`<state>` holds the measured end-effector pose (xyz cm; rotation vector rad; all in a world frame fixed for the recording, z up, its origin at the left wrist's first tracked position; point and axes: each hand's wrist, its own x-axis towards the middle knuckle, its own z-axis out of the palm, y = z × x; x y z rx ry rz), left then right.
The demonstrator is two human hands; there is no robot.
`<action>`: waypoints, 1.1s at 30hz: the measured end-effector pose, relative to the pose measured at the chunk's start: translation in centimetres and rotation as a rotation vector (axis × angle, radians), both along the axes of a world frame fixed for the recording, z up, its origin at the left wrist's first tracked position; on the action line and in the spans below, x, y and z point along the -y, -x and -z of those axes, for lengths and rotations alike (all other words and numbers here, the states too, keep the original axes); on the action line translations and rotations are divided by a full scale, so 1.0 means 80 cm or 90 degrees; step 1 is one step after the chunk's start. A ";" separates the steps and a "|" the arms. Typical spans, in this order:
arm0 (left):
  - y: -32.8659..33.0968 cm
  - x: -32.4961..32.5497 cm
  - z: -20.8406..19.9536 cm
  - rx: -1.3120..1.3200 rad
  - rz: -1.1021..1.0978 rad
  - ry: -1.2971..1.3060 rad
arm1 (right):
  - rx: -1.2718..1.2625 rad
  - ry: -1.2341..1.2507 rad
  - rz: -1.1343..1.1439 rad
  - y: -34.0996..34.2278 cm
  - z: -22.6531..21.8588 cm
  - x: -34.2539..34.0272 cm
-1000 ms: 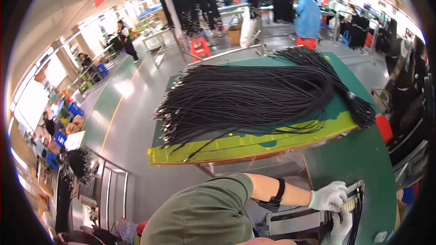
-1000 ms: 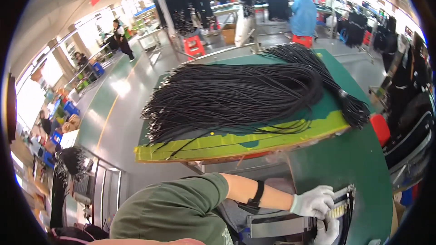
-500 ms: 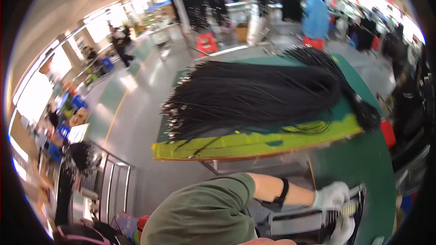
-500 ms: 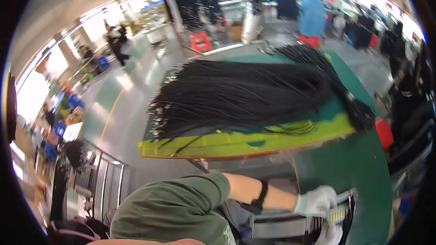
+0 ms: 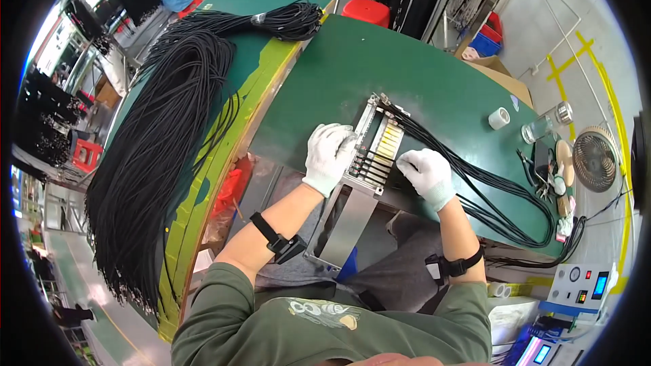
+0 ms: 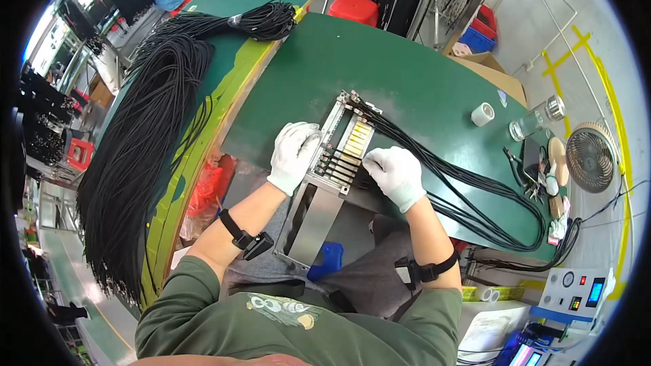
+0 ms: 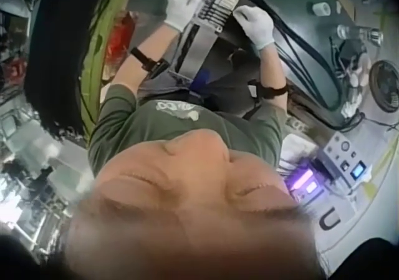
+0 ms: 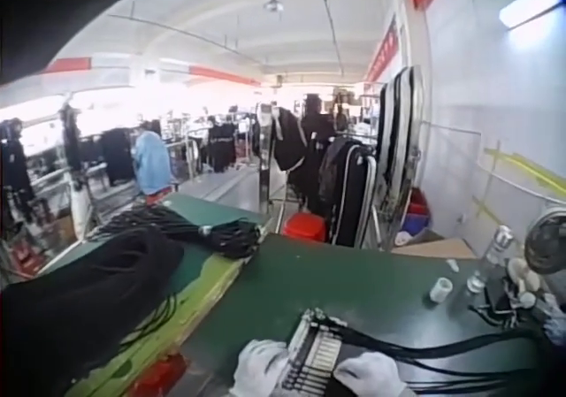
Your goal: The person places cables into a metal fixture, moves it to a machine, and then removes the cables to bundle them with tape. After setting the bundle aside, the person picks up more cables from a pile to repeat the process.
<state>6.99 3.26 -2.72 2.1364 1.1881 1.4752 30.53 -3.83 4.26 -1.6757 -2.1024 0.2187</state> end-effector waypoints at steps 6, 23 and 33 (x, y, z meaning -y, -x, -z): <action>0.005 0.000 0.008 -0.058 -0.007 0.019 | 0.046 0.022 -0.032 -0.004 0.010 -0.004; 0.003 0.001 -0.007 0.038 0.087 0.087 | 0.021 0.043 0.025 0.003 0.011 -0.006; -0.010 0.014 -0.032 -0.362 0.143 -0.027 | 0.043 -0.070 0.064 -0.005 0.015 -0.026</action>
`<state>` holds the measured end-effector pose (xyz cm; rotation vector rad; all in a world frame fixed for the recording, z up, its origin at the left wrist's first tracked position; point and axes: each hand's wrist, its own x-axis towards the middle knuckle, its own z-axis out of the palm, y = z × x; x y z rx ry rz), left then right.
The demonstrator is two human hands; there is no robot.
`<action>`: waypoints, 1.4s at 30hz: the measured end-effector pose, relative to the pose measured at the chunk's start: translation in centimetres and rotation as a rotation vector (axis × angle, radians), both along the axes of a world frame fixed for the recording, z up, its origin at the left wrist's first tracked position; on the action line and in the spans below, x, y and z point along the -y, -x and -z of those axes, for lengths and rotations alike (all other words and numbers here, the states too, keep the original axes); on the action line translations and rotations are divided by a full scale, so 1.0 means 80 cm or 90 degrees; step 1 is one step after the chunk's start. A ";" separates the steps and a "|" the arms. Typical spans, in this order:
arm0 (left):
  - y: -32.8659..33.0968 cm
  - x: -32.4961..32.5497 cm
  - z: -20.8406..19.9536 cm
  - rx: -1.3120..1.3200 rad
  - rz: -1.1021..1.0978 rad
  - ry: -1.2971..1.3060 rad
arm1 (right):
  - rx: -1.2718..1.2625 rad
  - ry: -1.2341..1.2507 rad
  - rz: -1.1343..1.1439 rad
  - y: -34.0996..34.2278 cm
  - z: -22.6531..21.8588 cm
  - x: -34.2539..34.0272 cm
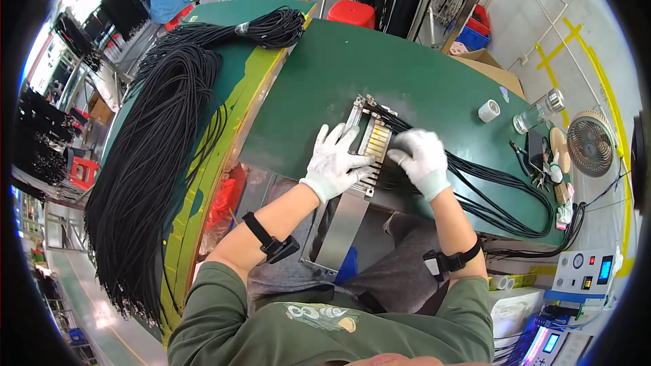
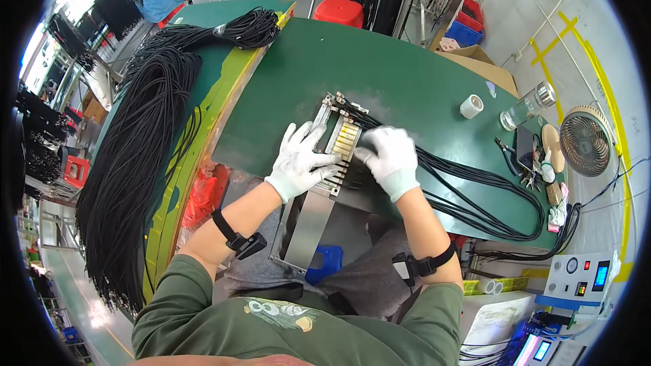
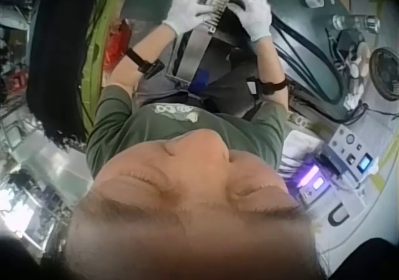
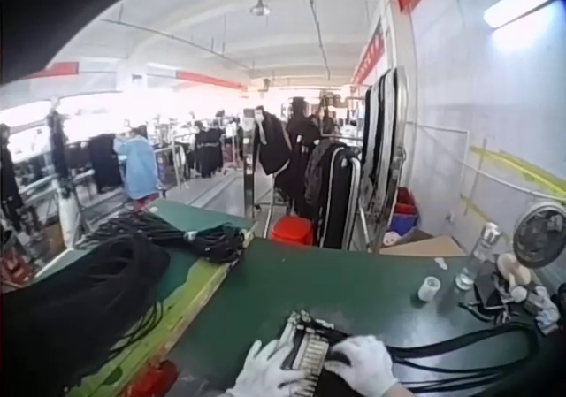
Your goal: The person places cables into a metal fixture, moves it to a machine, and then removes the cables to bundle them with tape. After setting the bundle aside, the person picks up more cables from a pile to repeat the process.
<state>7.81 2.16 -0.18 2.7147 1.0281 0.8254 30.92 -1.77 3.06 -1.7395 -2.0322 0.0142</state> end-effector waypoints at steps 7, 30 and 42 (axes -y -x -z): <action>-0.001 -0.010 0.018 0.050 0.026 0.017 | 0.071 0.001 0.129 -0.041 0.014 -0.022; 0.012 -0.013 0.012 0.320 0.079 0.094 | -0.132 0.089 -0.193 0.026 -0.008 -0.003; 0.021 -0.020 0.033 0.398 0.052 0.194 | -0.205 0.026 -0.184 0.027 0.012 -0.006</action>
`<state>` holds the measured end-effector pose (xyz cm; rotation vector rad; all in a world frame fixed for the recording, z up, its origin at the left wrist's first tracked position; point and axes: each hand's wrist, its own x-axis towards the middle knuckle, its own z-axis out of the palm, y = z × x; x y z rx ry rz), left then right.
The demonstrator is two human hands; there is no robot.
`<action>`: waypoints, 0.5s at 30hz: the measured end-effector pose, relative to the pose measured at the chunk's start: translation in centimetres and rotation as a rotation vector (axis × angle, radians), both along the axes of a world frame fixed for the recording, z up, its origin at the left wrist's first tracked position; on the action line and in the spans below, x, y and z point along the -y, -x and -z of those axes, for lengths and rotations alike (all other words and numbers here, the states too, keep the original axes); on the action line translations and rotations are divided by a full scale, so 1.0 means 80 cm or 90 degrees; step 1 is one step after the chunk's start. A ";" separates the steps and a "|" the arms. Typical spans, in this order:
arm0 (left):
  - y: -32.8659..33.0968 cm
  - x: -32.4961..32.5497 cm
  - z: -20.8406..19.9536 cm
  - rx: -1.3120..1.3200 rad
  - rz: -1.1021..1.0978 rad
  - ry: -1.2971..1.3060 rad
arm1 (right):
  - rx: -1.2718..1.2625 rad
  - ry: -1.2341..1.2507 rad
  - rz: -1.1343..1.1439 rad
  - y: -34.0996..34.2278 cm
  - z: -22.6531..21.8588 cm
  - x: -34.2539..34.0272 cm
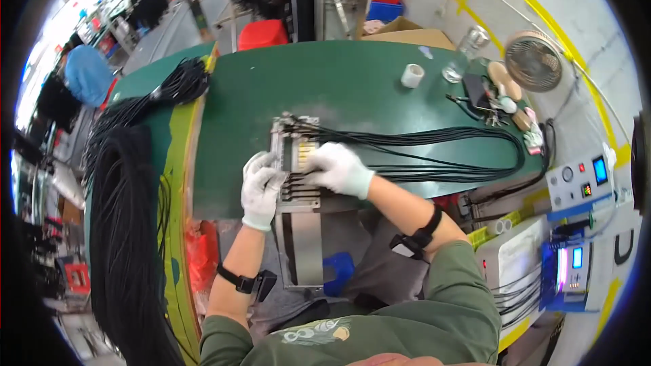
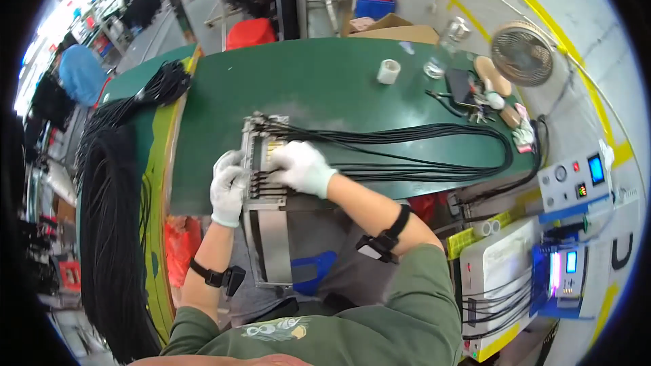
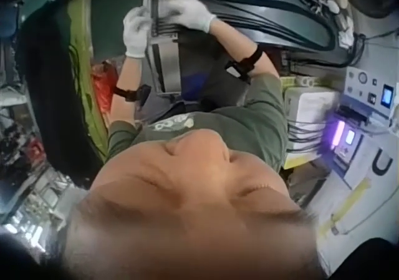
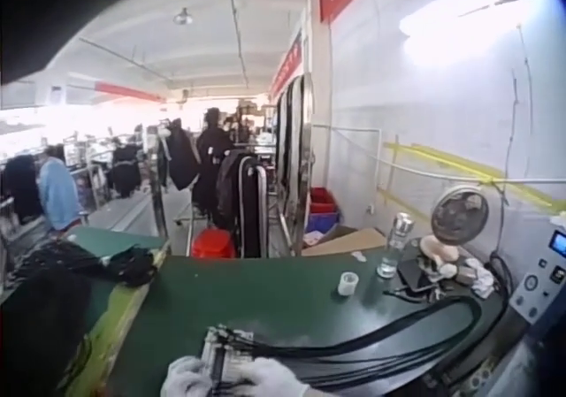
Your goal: The person places cables into a metal fixture, moves it to a machine, and then removes the cables to bundle them with tape. After setting the bundle aside, the person picks up more cables from a pile to repeat the process.
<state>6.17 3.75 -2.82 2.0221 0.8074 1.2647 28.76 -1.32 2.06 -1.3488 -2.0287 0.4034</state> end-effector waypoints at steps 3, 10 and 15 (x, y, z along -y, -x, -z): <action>-0.008 -0.001 0.001 -0.004 -0.080 0.013 | 0.045 0.006 0.059 -0.043 -0.013 0.008; -0.010 -0.002 -0.005 -0.100 -0.153 -0.032 | 0.133 -0.028 0.048 -0.034 -0.004 0.007; -0.006 -0.009 -0.002 -0.118 -0.143 -0.016 | 0.223 -0.088 0.099 -0.031 -0.003 0.005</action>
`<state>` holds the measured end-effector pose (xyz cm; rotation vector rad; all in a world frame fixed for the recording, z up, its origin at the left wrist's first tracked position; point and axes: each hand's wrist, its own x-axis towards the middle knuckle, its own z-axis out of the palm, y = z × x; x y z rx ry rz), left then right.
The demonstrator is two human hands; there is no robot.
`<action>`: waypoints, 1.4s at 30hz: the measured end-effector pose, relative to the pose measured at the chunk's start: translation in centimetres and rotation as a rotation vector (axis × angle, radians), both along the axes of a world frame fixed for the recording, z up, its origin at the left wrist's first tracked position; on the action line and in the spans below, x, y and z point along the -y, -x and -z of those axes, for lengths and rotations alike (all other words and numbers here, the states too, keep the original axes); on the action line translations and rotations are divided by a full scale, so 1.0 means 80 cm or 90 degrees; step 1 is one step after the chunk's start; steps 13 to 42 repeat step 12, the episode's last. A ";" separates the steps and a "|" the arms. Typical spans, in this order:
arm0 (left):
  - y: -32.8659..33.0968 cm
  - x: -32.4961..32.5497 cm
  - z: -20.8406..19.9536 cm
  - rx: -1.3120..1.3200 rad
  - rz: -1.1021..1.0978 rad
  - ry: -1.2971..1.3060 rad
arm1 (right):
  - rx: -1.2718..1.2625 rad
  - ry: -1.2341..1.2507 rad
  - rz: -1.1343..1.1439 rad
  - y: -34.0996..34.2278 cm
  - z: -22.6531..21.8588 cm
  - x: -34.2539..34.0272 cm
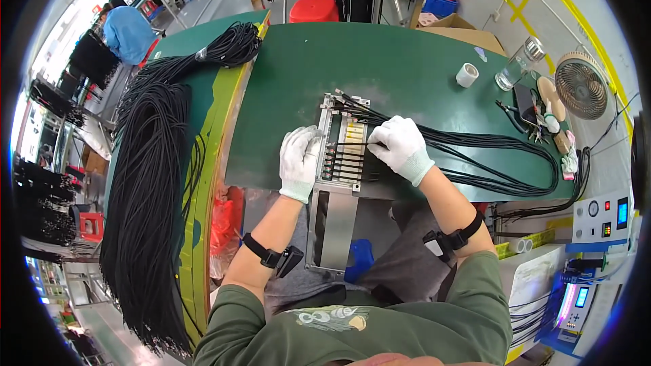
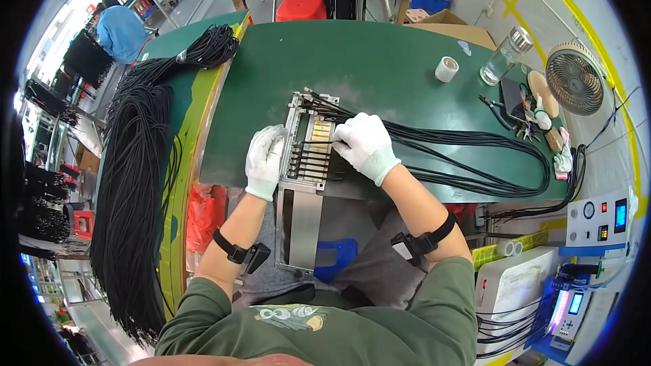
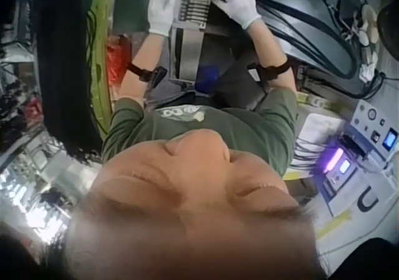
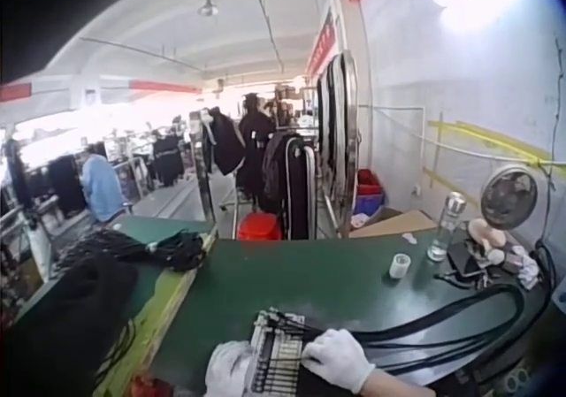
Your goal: The person places cables into a metal fixture, moves it to a machine, and then removes the cables to bundle them with tape. After setting the bundle aside, the person picks up more cables from a pile to repeat the process.
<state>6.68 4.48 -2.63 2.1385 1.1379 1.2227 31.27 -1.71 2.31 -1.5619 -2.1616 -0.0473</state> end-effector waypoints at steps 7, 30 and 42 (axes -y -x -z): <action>-0.002 -0.001 -0.001 -0.025 0.039 -0.022 | 0.021 -0.015 -0.020 0.003 0.001 0.001; -0.025 0.010 -0.023 -0.291 0.137 -0.173 | 0.076 0.030 0.015 0.002 -0.005 0.006; -0.025 0.010 -0.023 -0.291 0.137 -0.173 | 0.076 0.030 0.015 0.002 -0.005 0.006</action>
